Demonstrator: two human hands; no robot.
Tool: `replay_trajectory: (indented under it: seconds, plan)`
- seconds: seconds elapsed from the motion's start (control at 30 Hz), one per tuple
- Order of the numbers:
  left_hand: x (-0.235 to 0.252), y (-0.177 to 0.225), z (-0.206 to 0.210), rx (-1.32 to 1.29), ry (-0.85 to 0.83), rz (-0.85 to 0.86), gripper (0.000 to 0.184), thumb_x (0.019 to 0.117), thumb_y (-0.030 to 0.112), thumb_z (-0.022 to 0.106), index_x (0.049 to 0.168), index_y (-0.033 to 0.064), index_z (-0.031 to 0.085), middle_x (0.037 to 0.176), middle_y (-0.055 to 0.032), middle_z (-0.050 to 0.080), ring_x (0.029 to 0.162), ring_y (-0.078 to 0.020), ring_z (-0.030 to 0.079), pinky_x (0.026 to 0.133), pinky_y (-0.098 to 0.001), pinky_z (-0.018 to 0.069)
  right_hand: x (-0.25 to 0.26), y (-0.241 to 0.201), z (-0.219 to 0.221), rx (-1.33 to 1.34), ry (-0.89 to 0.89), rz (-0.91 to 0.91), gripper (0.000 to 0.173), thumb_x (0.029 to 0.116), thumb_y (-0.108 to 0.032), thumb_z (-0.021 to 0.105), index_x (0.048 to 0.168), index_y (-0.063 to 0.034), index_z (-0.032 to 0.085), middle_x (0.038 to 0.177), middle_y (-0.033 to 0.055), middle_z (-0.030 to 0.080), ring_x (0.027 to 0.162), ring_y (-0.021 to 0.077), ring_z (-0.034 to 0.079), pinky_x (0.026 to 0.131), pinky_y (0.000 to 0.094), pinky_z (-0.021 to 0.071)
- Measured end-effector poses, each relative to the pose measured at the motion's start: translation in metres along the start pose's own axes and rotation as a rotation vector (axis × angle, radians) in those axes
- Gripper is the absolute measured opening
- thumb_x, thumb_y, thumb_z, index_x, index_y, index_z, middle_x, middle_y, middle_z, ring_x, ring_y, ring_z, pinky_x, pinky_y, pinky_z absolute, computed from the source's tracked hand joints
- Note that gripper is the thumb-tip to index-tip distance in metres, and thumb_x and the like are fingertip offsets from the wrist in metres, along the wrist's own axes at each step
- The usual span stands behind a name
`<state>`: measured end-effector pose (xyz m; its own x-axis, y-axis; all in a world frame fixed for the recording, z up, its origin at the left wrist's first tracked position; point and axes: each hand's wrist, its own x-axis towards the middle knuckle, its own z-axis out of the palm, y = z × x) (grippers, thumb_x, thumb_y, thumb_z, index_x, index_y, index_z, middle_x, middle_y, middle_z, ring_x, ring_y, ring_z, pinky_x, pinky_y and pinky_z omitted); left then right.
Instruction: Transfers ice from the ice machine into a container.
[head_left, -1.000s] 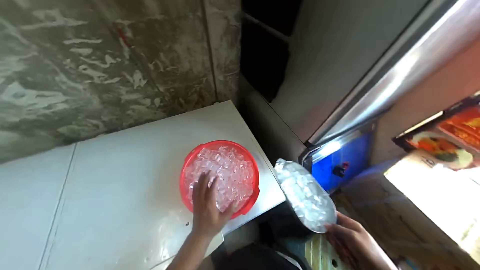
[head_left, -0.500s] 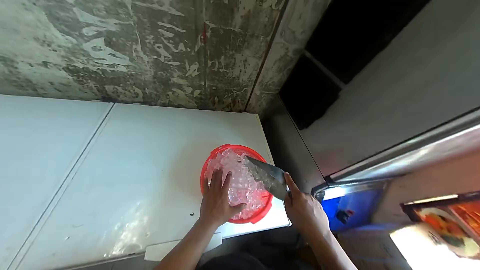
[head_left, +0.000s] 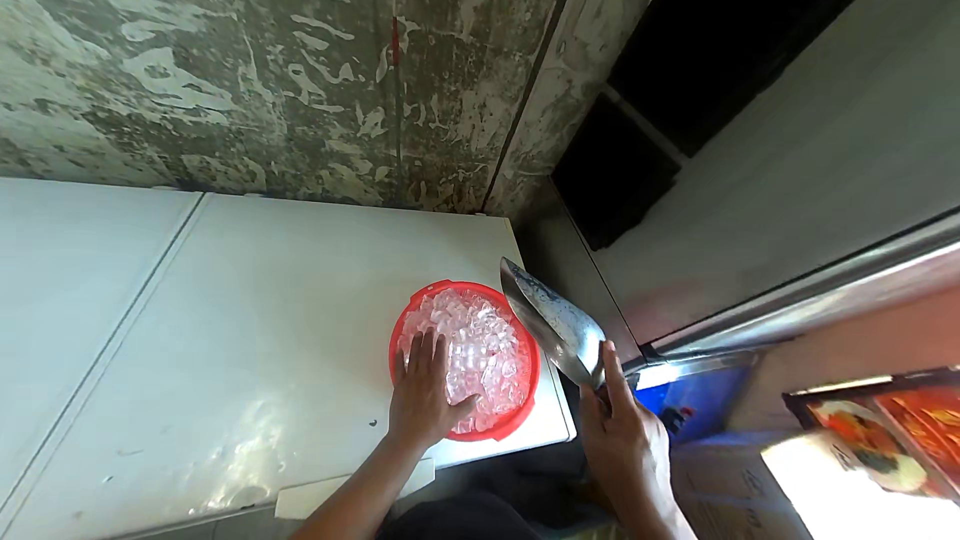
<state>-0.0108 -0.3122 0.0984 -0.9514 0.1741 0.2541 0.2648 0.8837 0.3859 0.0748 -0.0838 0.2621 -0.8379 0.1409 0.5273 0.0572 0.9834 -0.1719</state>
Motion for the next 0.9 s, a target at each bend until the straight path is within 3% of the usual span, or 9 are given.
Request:
replay_trajectory:
  seconds: [0.1,0.2,0.27,0.37,0.5,0.57,0.67,0.73,0.9]
  plan:
    - [-0.001,-0.001,0.000,0.009,-0.015,-0.016,0.128,0.0709,0.094,0.049,0.159,0.0017,0.034,0.166,-0.0166,0.033,0.156,-0.0336,0.026,0.123,-0.0636,0.0193,-0.028,-0.008,0.021,0.102,0.037,-0.070,0.049,0.0941,-0.020,0.056,0.139,-0.0013,0.063,0.082,0.0076,0.074,0.060,0.0191,0.069,0.052,0.0398,0.0579]
    - [-0.001,-0.001,-0.001,0.002,-0.062,-0.038,0.130,0.0717,0.096,0.045,0.159,0.0012,0.033,0.167,-0.0152,0.030,0.157,-0.0324,0.022,0.125,-0.0621,0.0148,-0.059,-0.003,0.060,0.066,-0.110,-0.132,0.048,0.0956,-0.019,0.054,0.142,-0.0158,0.064,0.079,0.0031,0.071,0.059,0.0178,0.067,0.049,0.0378,0.0563]
    - [0.000,-0.001,0.001,0.016,-0.066,-0.038,0.128,0.0722,0.096,0.044,0.159,0.0015,0.034,0.167,-0.0149,0.031,0.157,-0.0323,0.023,0.125,-0.0616,0.0154,-0.059,-0.003,0.064,0.049,-0.140,-0.138,0.049,0.0958,-0.020,0.053,0.144,-0.0202,0.063,0.077,0.0018,0.070,0.057,0.0174,0.066,0.048,0.0374,0.0548]
    - [-0.003,-0.003,0.002,0.017,-0.035,-0.024,0.123,0.0740,0.091,0.049,0.157,0.0008,0.038,0.165,-0.0166,0.033,0.156,-0.0339,0.024,0.124,-0.0625,0.0175,-0.041,-0.011,0.039,0.116,-0.035,-0.122,0.047,0.0947,-0.019,0.055,0.139,-0.0108,0.066,0.080,0.0043,0.072,0.058,0.0174,0.066,0.049,0.0376,0.0556]
    - [-0.002,-0.001,0.001,0.014,-0.041,-0.029,0.122,0.0746,0.090,0.050,0.158,0.0018,0.037,0.167,-0.0148,0.032,0.157,-0.0325,0.023,0.124,-0.0620,0.0174,-0.026,-0.010,0.023,0.180,0.179,-0.147,0.043,0.0928,-0.016,0.057,0.129,0.0048,0.068,0.084,0.0115,0.074,0.067,0.0186,0.070,0.059,0.0340,0.0588]
    - [-0.002,-0.001,-0.001,0.015,-0.061,-0.037,0.122,0.0752,0.090,0.050,0.158,0.0018,0.035,0.167,-0.0149,0.031,0.157,-0.0326,0.022,0.124,-0.0622,0.0163,-0.038,-0.003,0.040,0.171,0.172,-0.155,0.041,0.0925,-0.015,0.056,0.127,0.0026,0.070,0.083,0.0107,0.074,0.065,0.0190,0.070,0.057,0.0353,0.0587]
    - [-0.002,-0.001,-0.002,0.026,-0.078,-0.038,0.121,0.0755,0.091,0.048,0.158,0.0034,0.037,0.167,-0.0136,0.031,0.157,-0.0320,0.023,0.125,-0.0621,0.0161,-0.062,0.013,0.078,0.087,-0.026,-0.163,0.044,0.0961,-0.017,0.055,0.138,-0.0143,0.067,0.080,0.0041,0.072,0.062,0.0187,0.069,0.052,0.0384,0.0579]
    - [-0.001,-0.001,-0.001,0.030,-0.080,-0.031,0.120,0.0761,0.091,0.047,0.158,0.0033,0.037,0.168,-0.0130,0.030,0.157,-0.0314,0.022,0.124,-0.0623,0.0163,-0.058,0.016,0.080,0.073,-0.051,-0.186,0.045,0.0961,-0.018,0.053,0.139,-0.0175,0.066,0.079,0.0032,0.071,0.060,0.0185,0.068,0.051,0.0380,0.0565]
    - [0.000,-0.001,0.003,0.021,-0.021,-0.014,0.118,0.0756,0.089,0.051,0.156,0.0024,0.041,0.165,-0.0151,0.034,0.156,-0.0333,0.025,0.124,-0.0631,0.0167,-0.027,0.002,0.042,0.169,0.150,-0.185,0.043,0.0942,-0.017,0.054,0.132,-0.0029,0.069,0.081,0.0085,0.073,0.064,0.0187,0.069,0.056,0.0363,0.0575]
